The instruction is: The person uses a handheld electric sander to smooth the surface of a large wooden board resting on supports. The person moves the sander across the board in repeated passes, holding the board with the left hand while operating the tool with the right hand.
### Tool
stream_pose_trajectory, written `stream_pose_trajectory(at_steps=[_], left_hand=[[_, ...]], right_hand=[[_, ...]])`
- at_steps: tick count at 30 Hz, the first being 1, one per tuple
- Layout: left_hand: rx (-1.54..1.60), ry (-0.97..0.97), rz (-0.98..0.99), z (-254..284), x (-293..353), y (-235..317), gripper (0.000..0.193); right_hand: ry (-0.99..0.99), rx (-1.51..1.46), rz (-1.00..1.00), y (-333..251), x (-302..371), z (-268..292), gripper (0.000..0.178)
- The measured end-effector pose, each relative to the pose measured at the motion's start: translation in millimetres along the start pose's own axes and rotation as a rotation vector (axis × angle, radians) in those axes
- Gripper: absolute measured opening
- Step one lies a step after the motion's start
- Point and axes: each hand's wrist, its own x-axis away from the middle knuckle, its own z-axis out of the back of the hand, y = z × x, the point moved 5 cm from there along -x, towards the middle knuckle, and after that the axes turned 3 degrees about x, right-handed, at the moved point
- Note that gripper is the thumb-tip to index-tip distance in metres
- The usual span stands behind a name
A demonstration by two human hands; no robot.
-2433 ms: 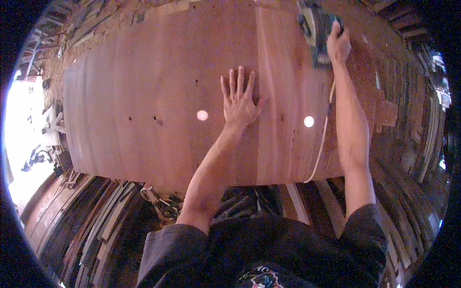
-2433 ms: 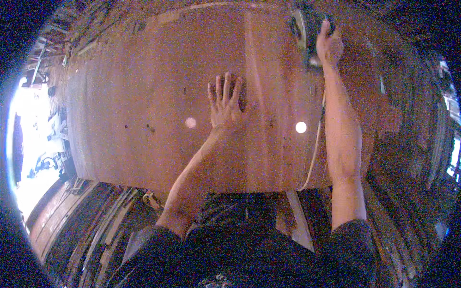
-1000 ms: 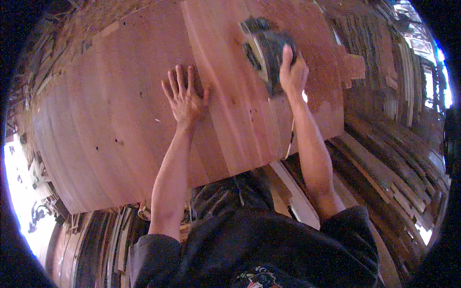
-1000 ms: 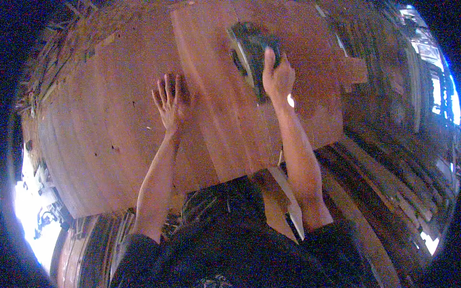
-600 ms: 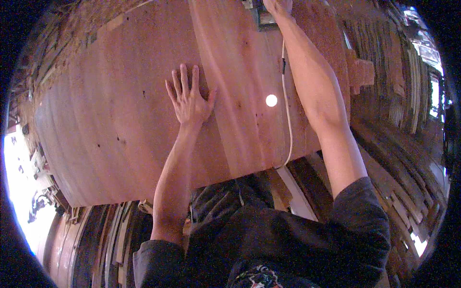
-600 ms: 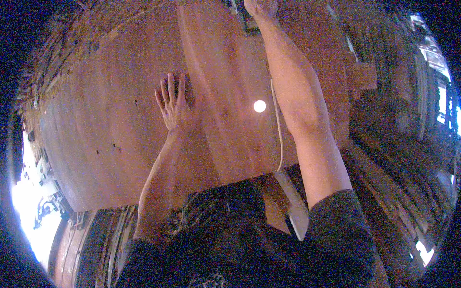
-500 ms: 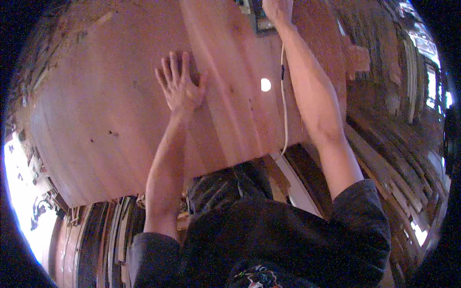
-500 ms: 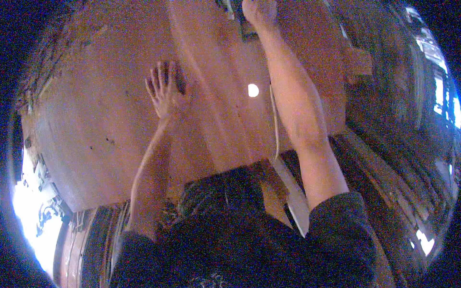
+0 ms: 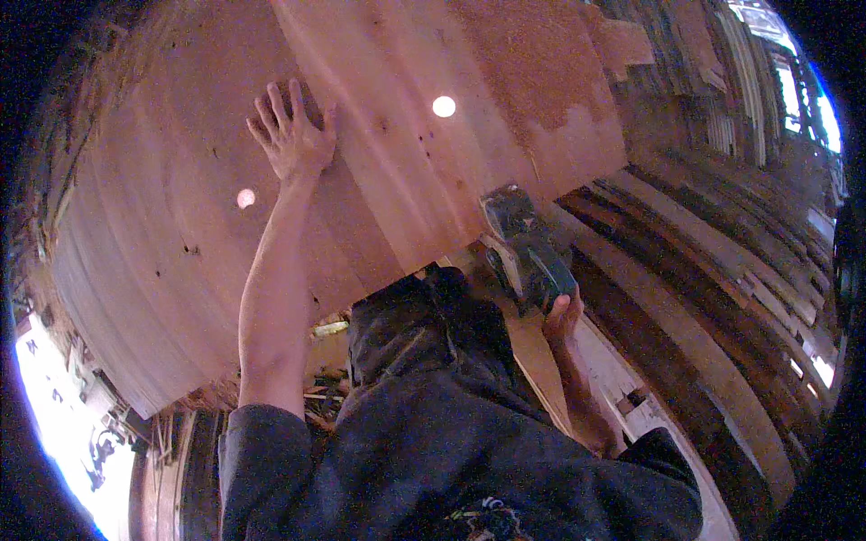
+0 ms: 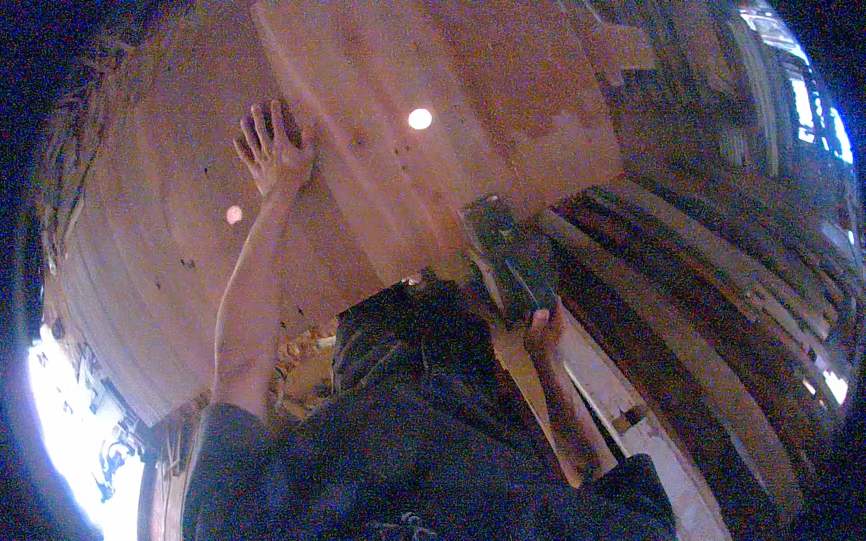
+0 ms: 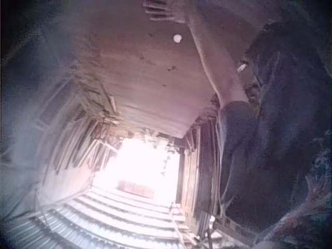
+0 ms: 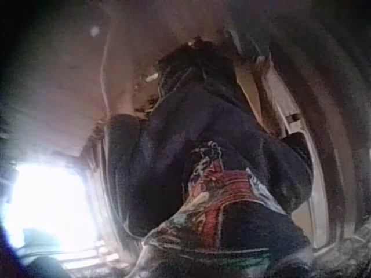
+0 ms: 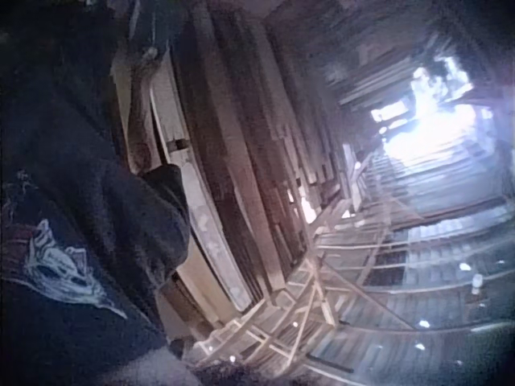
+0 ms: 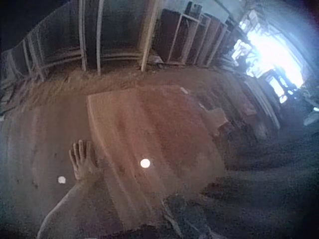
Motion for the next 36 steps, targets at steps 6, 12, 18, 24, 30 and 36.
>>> stream_pose_trajectory(at_steps=[6,12,18,24,30,36], left_hand=[[-0.037,-0.015,0.01,3,-1,5,0.089],[-0.041,-0.066,0.009,10,2,8,0.087],[-0.036,-0.114,0.054,9,3,0,0.085],[-0.017,-0.169,0.015,15,0,6,0.086],[0.069,-0.165,0.076,22,1,8,0.084],[0.043,-0.2,0.076,22,1,10,0.085]], right_hand=[[-0.091,-0.1,-0.124,-56,-49,-18,0.047],[-0.069,-0.047,-0.014,-78,-124,-72,0.053],[-0.069,0.242,0.123,-174,-275,-155,0.055],[0.074,0.168,0.333,-261,-425,-263,0.071],[0.038,0.235,0.365,-327,-549,-359,0.075],[-0.05,0.089,0.326,-328,-552,-361,0.078]])
